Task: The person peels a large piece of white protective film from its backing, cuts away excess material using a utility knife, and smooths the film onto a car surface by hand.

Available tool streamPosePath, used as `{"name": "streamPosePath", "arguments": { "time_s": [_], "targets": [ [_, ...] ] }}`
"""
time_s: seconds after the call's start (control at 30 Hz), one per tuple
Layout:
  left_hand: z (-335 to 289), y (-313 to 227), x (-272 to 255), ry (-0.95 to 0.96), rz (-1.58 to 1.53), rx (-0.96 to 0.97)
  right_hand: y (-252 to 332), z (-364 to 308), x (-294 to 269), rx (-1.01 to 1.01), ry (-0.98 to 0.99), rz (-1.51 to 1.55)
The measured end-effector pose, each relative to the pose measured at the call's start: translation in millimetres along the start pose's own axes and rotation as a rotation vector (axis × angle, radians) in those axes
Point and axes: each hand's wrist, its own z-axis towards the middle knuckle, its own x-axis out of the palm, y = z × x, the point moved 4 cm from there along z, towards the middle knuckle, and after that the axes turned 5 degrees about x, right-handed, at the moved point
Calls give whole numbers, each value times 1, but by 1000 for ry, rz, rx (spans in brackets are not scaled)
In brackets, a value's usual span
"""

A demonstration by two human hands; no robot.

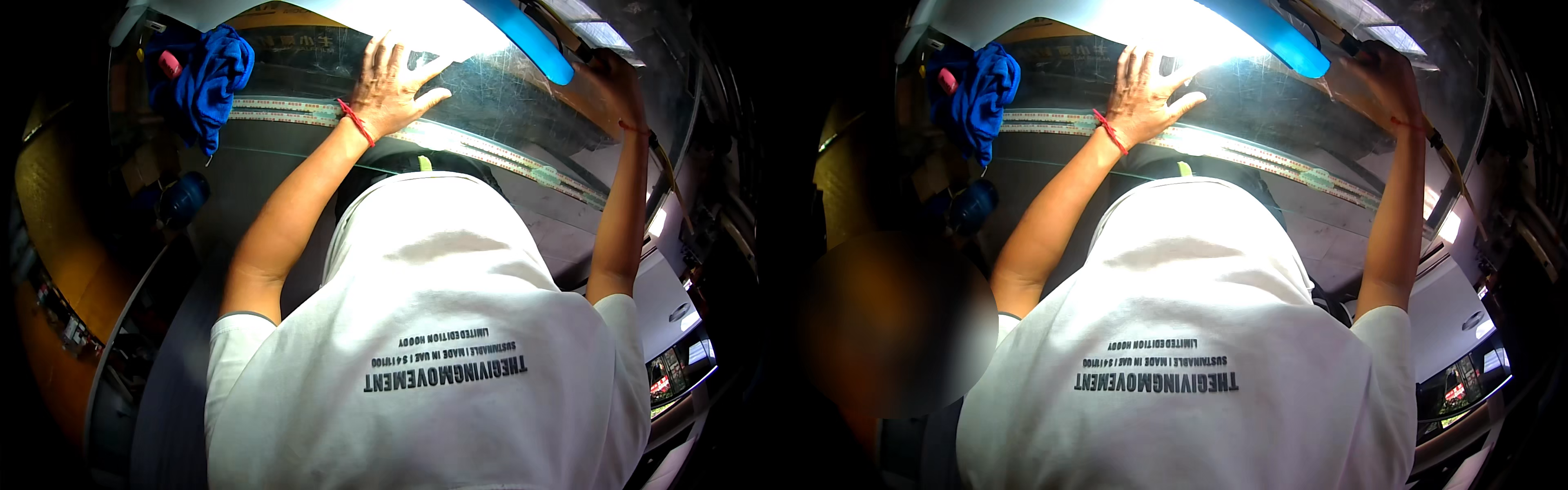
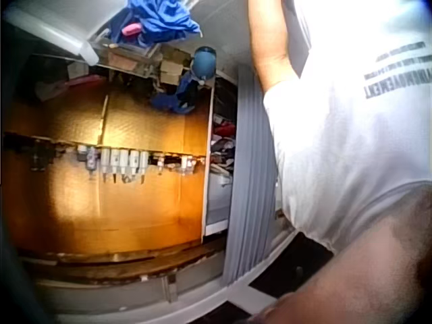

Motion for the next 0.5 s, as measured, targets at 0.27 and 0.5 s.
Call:
{"name": "streamPosePath", "arguments": {
  "time_s": [0.27, 0.5],
  "targets": [
    [1, 2, 2, 35, -37, -17, 2, -8, 6, -259, -88, -82],
    [-1, 4, 6, 21, 3, 10, -3, -10, 4, 44, -14, 10]
  ]
}}
